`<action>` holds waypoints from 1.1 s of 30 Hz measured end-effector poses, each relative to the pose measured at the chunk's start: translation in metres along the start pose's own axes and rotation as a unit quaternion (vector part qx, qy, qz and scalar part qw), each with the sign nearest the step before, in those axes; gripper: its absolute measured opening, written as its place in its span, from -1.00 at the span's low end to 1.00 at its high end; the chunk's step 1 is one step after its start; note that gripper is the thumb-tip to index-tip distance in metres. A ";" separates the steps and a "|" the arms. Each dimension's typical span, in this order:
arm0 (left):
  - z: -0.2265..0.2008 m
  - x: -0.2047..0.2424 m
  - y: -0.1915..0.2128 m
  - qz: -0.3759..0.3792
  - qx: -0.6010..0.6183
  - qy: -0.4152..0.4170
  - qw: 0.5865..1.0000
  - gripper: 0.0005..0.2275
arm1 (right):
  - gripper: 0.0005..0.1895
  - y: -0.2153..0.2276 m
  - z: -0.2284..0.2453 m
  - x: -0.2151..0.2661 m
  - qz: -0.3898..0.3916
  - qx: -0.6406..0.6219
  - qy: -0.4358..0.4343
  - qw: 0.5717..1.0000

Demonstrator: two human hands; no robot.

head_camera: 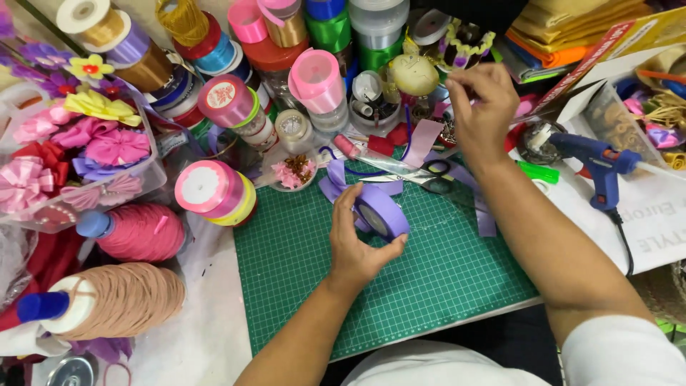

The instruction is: Measuring, cutting, and folding purple ribbon to create a decorative bow on a craft table.

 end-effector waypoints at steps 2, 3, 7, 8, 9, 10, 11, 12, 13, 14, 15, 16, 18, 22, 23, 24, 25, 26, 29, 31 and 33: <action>-0.001 -0.002 0.003 -0.002 -0.001 0.000 1.000 -0.14 | -0.90 -0.004 0.002 -0.015 -0.009 0.009 0.010 1.000; 0.000 -0.004 0.005 -0.005 -0.004 0.003 1.000 -0.14 | -0.89 -0.006 0.004 -0.022 -0.016 0.017 0.018 1.000; -0.005 -0.007 0.011 -0.014 -0.018 -0.011 1.000 -0.18 | -0.86 -0.023 -0.030 -0.025 0.012 0.035 0.001 0.999; -0.006 -0.008 0.012 -0.016 -0.024 -0.013 0.999 -0.18 | -0.86 -0.029 -0.032 -0.026 0.022 0.044 -0.006 0.999; -0.007 -0.008 0.013 -0.018 -0.031 -0.015 0.999 -0.18 | -0.86 -0.035 -0.034 -0.026 0.032 0.054 -0.012 0.998; -0.011 -0.009 0.017 -0.022 -0.032 -0.018 0.999 -0.18 | -0.86 -0.037 -0.037 -0.024 0.032 0.051 -0.007 0.998; -0.014 -0.011 0.018 -0.015 -0.036 -0.016 0.999 -0.19 | -0.86 -0.042 -0.045 -0.022 0.048 0.076 -0.022 0.996; -0.018 -0.014 0.019 -0.007 -0.039 -0.017 0.999 -0.19 | -0.87 -0.047 -0.053 -0.022 0.063 0.102 -0.035 0.992; -0.019 -0.016 0.020 -0.012 -0.040 -0.022 0.999 -0.19 | -0.87 -0.049 -0.049 -0.024 0.061 0.100 -0.029 0.993; -0.021 -0.015 0.020 -0.007 -0.052 -0.024 0.998 -0.21 | -0.87 -0.052 -0.052 -0.023 0.074 0.103 -0.057 0.990; -0.022 -0.015 0.019 -0.003 -0.063 -0.027 0.998 -0.23 | -0.87 -0.055 -0.055 -0.020 0.088 0.105 -0.085 0.987; -0.022 -0.015 0.019 -0.005 -0.065 -0.028 0.998 -0.23 | -0.87 -0.051 -0.052 -0.020 0.088 0.103 -0.083 0.987; -0.016 -0.014 0.017 0.011 -0.075 -0.005 0.997 -0.20 | -0.80 -0.048 -0.041 -0.018 0.104 0.144 -0.045 0.983; -0.014 -0.017 0.019 0.020 -0.089 0.007 0.996 -0.20 | -0.72 -0.038 0.053 -0.002 0.100 0.045 -0.049 0.993; -0.012 -0.016 0.018 0.028 -0.093 0.015 0.995 -0.19 | -0.80 -0.048 0.067 0.009 0.135 -0.040 -0.107 0.984; -0.010 -0.019 0.017 0.036 -0.098 0.019 0.994 -0.18 | -0.85 -0.059 0.082 0.019 0.167 -0.124 -0.159 0.965; -0.006 -0.017 0.014 0.037 -0.099 0.017 0.994 -0.18 | -0.85 -0.057 0.085 0.028 0.165 -0.124 -0.160 0.965; -0.002 -0.015 0.012 0.042 -0.111 0.019 0.993 -0.16 | -0.79 -0.069 0.093 0.042 0.226 -0.198 -0.164 0.940; 0.001 -0.016 0.012 0.066 -0.125 0.034 0.989 -0.14 | -0.56 -0.085 0.117 0.059 0.309 -0.275 -0.141 0.900; 0.001 -0.016 0.011 0.083 -0.125 0.048 0.988 -0.14 | -0.51 -0.087 0.127 0.060 0.337 -0.279 -0.115 0.892; 0.003 -0.018 0.011 0.101 -0.141 0.050 0.984 -0.13 | -0.64 -0.089 0.125 0.060 0.343 -0.271 -0.124 0.891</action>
Point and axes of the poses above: each hand's wrist, its own x-axis away from the middle knuckle, its own y-axis out of the back of the hand, z = x × y, the point moved 10 cm from there along -x, towards the middle knuckle, and after that the axes turned 14 degrees about -x, right-handed, at the moved point
